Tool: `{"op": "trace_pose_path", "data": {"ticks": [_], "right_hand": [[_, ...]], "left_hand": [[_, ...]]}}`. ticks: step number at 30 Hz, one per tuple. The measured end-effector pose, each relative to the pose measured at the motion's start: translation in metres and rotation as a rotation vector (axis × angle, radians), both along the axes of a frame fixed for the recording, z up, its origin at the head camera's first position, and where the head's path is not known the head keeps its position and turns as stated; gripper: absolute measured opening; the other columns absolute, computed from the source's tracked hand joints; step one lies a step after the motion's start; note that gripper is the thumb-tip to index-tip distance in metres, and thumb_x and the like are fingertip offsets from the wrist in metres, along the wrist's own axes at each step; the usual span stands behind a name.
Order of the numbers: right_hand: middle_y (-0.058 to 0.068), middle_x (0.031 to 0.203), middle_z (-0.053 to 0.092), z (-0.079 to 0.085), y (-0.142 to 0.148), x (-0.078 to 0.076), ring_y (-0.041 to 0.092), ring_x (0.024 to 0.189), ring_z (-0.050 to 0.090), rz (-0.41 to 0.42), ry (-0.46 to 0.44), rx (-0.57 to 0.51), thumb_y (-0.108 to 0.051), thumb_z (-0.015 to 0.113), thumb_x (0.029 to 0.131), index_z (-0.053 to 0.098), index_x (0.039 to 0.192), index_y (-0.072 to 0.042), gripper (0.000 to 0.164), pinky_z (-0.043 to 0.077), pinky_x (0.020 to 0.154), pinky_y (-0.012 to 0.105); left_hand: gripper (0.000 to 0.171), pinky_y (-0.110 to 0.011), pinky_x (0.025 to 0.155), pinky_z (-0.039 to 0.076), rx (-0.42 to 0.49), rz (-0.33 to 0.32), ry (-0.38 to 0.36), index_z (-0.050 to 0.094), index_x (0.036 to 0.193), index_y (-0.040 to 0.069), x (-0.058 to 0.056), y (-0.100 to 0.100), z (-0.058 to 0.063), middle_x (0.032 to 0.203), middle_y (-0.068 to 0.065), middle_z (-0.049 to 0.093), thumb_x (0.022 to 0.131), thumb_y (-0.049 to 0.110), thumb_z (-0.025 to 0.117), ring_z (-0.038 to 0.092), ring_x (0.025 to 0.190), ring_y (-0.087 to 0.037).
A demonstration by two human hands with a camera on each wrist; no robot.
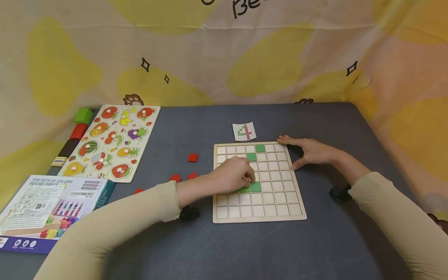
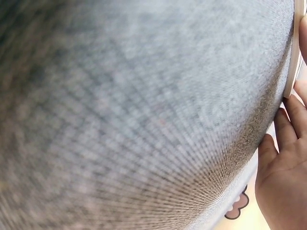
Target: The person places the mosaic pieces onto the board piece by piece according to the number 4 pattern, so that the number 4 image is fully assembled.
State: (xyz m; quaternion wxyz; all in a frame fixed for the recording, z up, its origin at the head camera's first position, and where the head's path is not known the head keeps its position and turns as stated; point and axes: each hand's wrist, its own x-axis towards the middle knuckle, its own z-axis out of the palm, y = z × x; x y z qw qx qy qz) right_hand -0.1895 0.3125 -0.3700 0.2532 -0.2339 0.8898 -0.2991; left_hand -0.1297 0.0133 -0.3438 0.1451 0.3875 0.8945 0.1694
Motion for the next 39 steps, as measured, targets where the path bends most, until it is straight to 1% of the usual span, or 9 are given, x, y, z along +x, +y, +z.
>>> {"op": "trace_pose_path", "data": {"ticks": [4,9,12,15,17,21,30,35,39], "right_hand": [[0.013,0.167,0.012,0.001,0.0,0.0,0.046,0.152,0.008,0.014,-0.01,-0.006,-0.027,0.083,0.076,0.028,0.157,-0.02,0.097,0.019,0.113,0.066],[0.012,0.168,0.011,0.002,-0.001,0.0,0.045,0.152,0.007,0.022,-0.024,-0.01,-0.028,0.082,0.077,0.027,0.157,-0.02,0.098,0.019,0.111,0.065],[0.01,0.168,0.012,0.002,-0.001,0.001,0.044,0.153,0.006,0.017,-0.032,-0.013,-0.028,0.082,0.077,0.027,0.157,-0.021,0.098,0.019,0.111,0.064],[0.011,0.168,0.011,0.001,0.0,0.001,0.044,0.153,0.006,0.015,-0.035,-0.019,-0.028,0.082,0.077,0.027,0.157,-0.021,0.098,0.019,0.111,0.064],[0.011,0.168,0.011,0.0,0.001,0.001,0.044,0.153,0.006,0.015,-0.034,-0.02,-0.028,0.082,0.077,0.027,0.157,-0.021,0.097,0.019,0.111,0.063],[0.01,0.168,0.012,0.0,0.0,0.0,0.042,0.153,0.006,0.011,-0.037,-0.024,-0.029,0.083,0.076,0.027,0.157,-0.022,0.098,0.02,0.111,0.062],[0.008,0.168,0.011,0.002,-0.001,0.0,0.042,0.154,0.005,0.009,-0.039,-0.023,-0.03,0.083,0.076,0.027,0.157,-0.023,0.099,0.018,0.112,0.064],[0.009,0.168,0.012,0.001,-0.001,0.0,0.04,0.154,0.006,0.012,-0.033,-0.015,-0.03,0.083,0.076,0.026,0.157,-0.023,0.099,0.02,0.111,0.062],[0.01,0.168,0.012,0.001,-0.001,0.0,0.043,0.153,0.007,0.009,-0.026,-0.014,-0.031,0.083,0.076,0.027,0.157,-0.022,0.099,0.019,0.111,0.063]], "left_hand": [[0.027,-0.027,0.083,0.052,0.038,-0.007,-0.03,0.075,0.109,0.01,-0.019,-0.029,0.011,0.105,-0.006,0.071,0.086,-0.001,0.065,0.064,0.096,-0.017],[0.023,-0.029,0.078,0.052,0.06,0.039,-0.093,0.074,0.104,0.008,-0.049,-0.084,0.018,0.105,-0.01,0.067,0.084,-0.002,0.069,0.066,0.086,-0.02],[0.026,-0.028,0.075,0.052,0.032,0.056,-0.153,0.074,0.105,0.01,-0.064,-0.114,0.019,0.108,-0.011,0.065,0.083,-0.004,0.07,0.065,0.086,-0.02],[0.035,-0.031,0.078,0.053,-0.017,0.043,-0.218,0.073,0.111,0.012,-0.075,-0.135,0.016,0.113,-0.012,0.062,0.082,-0.007,0.069,0.065,0.095,-0.024],[0.043,-0.035,0.084,0.053,-0.043,0.035,-0.261,0.072,0.116,0.014,-0.079,-0.145,0.013,0.118,-0.013,0.06,0.08,-0.011,0.068,0.063,0.104,-0.027],[0.051,-0.04,0.09,0.05,-0.07,0.022,-0.297,0.071,0.12,0.016,-0.084,-0.154,0.007,0.123,-0.014,0.057,0.079,-0.014,0.066,0.057,0.112,-0.031],[0.036,-0.037,0.086,0.047,-0.055,0.043,-0.228,0.075,0.107,0.016,-0.086,-0.156,0.001,0.117,-0.011,0.059,0.079,-0.007,0.072,0.056,0.1,-0.025],[0.024,-0.034,0.081,0.049,-0.028,0.079,-0.184,0.072,0.098,0.01,-0.086,-0.157,-0.001,0.105,-0.012,0.06,0.078,-0.002,0.077,0.059,0.093,-0.023],[0.019,-0.028,0.073,0.048,-0.023,0.115,-0.179,0.067,0.088,0.007,-0.089,-0.156,0.0,0.092,-0.01,0.063,0.077,0.003,0.081,0.058,0.082,-0.02]]}}
